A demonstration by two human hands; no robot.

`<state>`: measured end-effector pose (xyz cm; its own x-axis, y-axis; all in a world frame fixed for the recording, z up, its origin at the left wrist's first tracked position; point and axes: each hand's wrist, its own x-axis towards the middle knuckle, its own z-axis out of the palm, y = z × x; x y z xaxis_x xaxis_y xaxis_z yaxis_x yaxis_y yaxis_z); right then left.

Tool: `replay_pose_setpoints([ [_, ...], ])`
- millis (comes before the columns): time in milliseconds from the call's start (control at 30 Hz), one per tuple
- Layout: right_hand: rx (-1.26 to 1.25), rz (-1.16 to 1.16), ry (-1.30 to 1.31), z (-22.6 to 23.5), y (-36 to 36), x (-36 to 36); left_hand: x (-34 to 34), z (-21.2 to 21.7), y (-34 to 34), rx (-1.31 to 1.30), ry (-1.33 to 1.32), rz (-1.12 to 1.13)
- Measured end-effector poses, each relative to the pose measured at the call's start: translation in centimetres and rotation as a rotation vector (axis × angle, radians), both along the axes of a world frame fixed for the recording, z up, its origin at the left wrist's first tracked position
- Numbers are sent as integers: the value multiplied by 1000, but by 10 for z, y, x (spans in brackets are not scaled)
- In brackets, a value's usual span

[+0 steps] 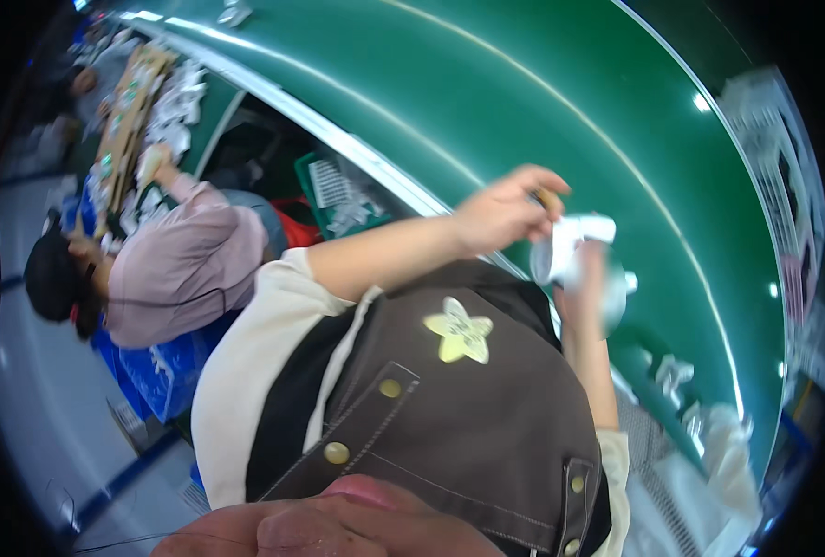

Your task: Assembling small white plastic electronic toys by inserting batteries and internal components on a production line.

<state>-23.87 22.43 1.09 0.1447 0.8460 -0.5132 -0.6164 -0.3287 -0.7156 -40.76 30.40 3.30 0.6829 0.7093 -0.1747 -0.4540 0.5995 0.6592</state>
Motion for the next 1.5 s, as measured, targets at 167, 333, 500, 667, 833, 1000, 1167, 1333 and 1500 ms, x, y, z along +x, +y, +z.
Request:
replay_pose_setpoints([
  [167,-83,-45,355,13,-7,7,-11,6,-7,16,-143,65],
  [333,-5,-9,456,20,-11,6,-7,5,-14,14,-196,42],
  [500,35,19,581,18,-18,8,-3,2,-21,77,-140,92],
  [667,11,21,561,17,-18,8,-4,1,-22,313,106,143],
  [833,-37,-1,540,16,-16,7,1,4,-21,346,255,177],
  [1000,-19,13,618,13,-19,8,9,9,-25,361,226,208],
  [1167,-7,-2,625,17,-18,3,10,14,-27,639,410,212],
  [1333,39,10,640,12,-21,2,10,4,-40,985,534,352],
  [1500,3,-52,560,-1,-19,8,17,-14,-24,1363,401,463],
])
